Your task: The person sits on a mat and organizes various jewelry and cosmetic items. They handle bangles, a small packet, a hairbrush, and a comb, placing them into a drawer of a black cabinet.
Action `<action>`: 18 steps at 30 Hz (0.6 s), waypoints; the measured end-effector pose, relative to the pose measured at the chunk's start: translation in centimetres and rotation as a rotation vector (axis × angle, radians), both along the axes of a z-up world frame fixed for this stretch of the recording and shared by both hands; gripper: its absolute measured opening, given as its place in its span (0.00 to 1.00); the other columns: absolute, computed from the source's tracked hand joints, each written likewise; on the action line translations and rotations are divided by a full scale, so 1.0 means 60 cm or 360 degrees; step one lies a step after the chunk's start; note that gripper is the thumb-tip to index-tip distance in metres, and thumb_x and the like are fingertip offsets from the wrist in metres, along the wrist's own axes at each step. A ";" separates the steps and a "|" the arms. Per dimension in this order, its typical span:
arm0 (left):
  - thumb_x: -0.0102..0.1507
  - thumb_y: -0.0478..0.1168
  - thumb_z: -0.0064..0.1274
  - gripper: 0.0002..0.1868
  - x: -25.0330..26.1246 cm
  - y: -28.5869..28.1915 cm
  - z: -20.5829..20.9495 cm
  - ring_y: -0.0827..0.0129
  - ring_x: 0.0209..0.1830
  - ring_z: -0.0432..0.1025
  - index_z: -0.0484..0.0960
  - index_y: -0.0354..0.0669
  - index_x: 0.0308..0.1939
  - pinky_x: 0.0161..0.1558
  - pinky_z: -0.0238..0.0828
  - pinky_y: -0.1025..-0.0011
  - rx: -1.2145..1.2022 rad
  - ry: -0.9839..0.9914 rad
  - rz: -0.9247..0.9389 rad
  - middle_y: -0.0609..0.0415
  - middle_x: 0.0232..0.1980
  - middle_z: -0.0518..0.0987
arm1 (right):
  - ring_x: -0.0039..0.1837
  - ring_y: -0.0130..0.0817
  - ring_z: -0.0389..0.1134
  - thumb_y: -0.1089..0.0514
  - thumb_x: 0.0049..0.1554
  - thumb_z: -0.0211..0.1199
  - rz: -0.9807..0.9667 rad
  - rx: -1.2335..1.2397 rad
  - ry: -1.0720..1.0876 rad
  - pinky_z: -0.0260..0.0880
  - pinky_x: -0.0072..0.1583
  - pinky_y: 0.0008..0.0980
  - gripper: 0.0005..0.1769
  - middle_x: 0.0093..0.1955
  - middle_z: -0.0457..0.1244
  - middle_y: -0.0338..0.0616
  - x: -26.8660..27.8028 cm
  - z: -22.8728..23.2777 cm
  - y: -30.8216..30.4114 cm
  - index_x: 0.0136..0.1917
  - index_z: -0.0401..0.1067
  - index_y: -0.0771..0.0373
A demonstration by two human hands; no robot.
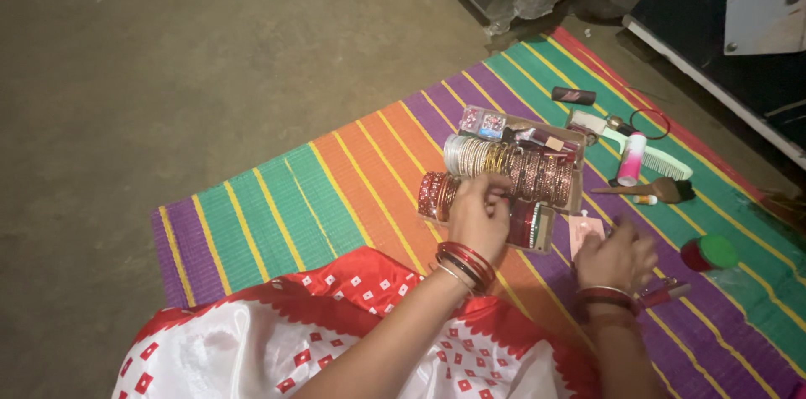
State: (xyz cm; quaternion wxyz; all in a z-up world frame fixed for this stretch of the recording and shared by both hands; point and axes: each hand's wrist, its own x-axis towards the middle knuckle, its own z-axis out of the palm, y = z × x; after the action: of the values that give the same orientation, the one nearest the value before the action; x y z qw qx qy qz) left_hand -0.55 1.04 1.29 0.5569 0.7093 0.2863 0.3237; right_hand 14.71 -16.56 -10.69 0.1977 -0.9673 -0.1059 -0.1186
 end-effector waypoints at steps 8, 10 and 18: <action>0.59 0.32 0.53 0.12 -0.011 0.042 0.015 0.55 0.49 0.75 0.85 0.46 0.45 0.54 0.70 0.59 0.0419 0.0215 0.0318 0.46 0.45 0.79 | 0.68 0.63 0.57 0.56 0.61 0.62 0.0434 0.0227 -0.0220 0.56 0.69 0.59 0.21 0.66 0.58 0.66 -0.046 0.062 0.041 0.62 0.69 0.72; 0.60 0.34 0.52 0.11 -0.008 0.060 0.015 0.56 0.50 0.75 0.84 0.47 0.46 0.55 0.70 0.59 0.0326 0.0287 0.0379 0.47 0.46 0.79 | 0.68 0.63 0.57 0.58 0.60 0.61 0.0447 0.0242 -0.0170 0.57 0.69 0.59 0.20 0.66 0.58 0.66 -0.049 0.063 0.044 0.61 0.69 0.72; 0.62 0.47 0.48 0.24 0.072 0.192 -0.027 0.51 0.59 0.72 0.75 0.39 0.58 0.60 0.66 0.53 0.0051 0.0602 0.0416 0.41 0.60 0.76 | 0.68 0.68 0.58 0.54 0.65 0.59 0.0489 0.0385 -0.0086 0.57 0.69 0.61 0.25 0.67 0.57 0.71 -0.030 0.065 0.058 0.70 0.66 0.72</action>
State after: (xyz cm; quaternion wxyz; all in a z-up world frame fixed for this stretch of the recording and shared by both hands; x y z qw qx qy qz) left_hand 3.76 12.55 -0.31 0.4353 0.7230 0.4699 0.2587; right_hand 12.89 -13.05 -6.82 0.3253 -0.9054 -0.2425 -0.1248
